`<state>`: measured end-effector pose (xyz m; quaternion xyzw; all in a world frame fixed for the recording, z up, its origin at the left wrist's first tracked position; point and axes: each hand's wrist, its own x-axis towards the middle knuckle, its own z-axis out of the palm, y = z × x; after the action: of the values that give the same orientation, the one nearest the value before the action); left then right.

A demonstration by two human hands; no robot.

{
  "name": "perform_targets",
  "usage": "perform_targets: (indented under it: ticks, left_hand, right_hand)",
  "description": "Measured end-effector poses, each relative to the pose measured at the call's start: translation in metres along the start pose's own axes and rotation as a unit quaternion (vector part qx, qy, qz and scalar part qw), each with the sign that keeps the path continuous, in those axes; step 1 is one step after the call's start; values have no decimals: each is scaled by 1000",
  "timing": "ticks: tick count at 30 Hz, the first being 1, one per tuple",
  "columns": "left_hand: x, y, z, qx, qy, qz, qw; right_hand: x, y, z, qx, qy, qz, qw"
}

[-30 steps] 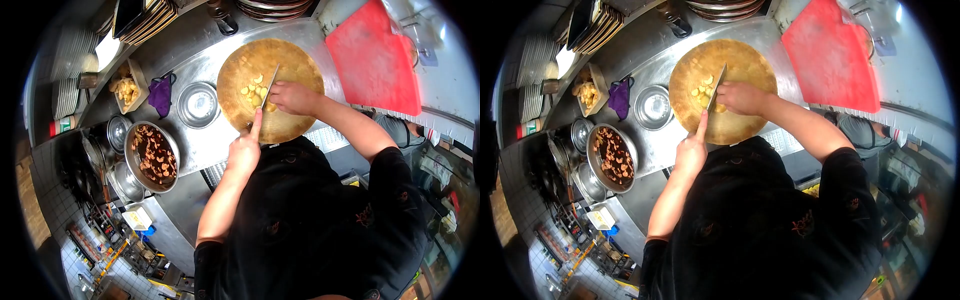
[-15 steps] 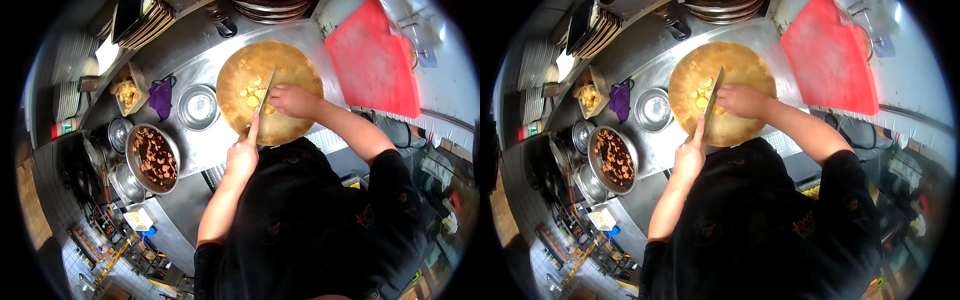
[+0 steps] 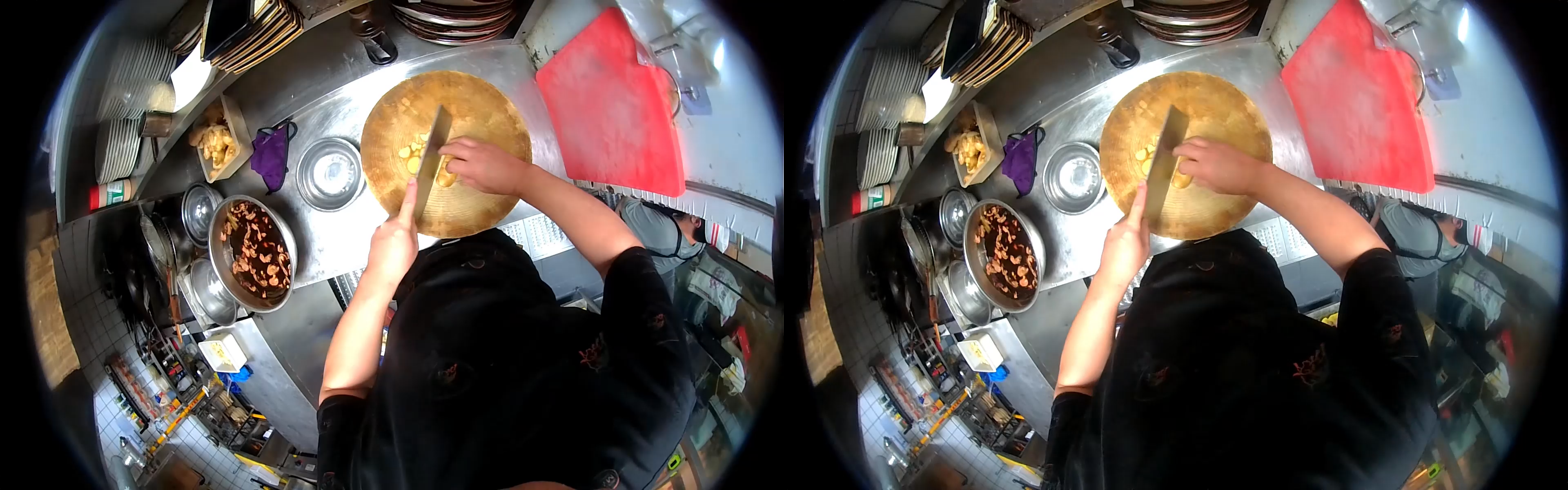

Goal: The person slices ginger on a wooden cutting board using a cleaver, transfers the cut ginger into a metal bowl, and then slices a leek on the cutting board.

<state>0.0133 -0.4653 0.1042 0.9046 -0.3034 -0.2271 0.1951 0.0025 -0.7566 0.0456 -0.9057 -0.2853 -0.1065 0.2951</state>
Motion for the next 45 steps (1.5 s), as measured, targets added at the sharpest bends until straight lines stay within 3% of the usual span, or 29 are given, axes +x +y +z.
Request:
perform_targets:
  ticks: [3, 6, 12, 27, 30, 36, 40, 42, 45]
  left_hand:
    - [-3, -3, 2, -12, 20, 10, 1000]
    - [-6, -1, 4, -8, 34, 17, 999]
    - [-13, 12, 2, 19, 52, 28, 998]
    - [-36, 40, -4, 49, 22, 0, 999]
    - [-32, 45, 0, 59, -5, -21, 998]
    - [-12, 31, 20, 36, -13, -46, 998]
    - [-18, 5, 18, -48, 62, -19, 997]
    - [-20, 8, 11, -40, 47, -18, 998]
    - [-21, 10, 8, -11, 31, -12, 999]
  right_hand:
    - [-2, 8, 9, -10, -12, -3, 1000]
    - [-6, 1, 6, -34, -110, 78, 990]
    - [-19, -38, 5, -64, -36, 176, 982]
    - [-4, -22, 9, -51, -76, 120, 989]
    - [4, -21, 7, -47, -185, 189, 963]
    - [-15, -21, 8, -22, -97, 163, 982]
    - [-10, -14, -4, 55, -116, 164, 978]
    - [-3, -6, -10, 130, -164, 164, 964]
    - [3, 5, 0, 110, -155, 104, 976]
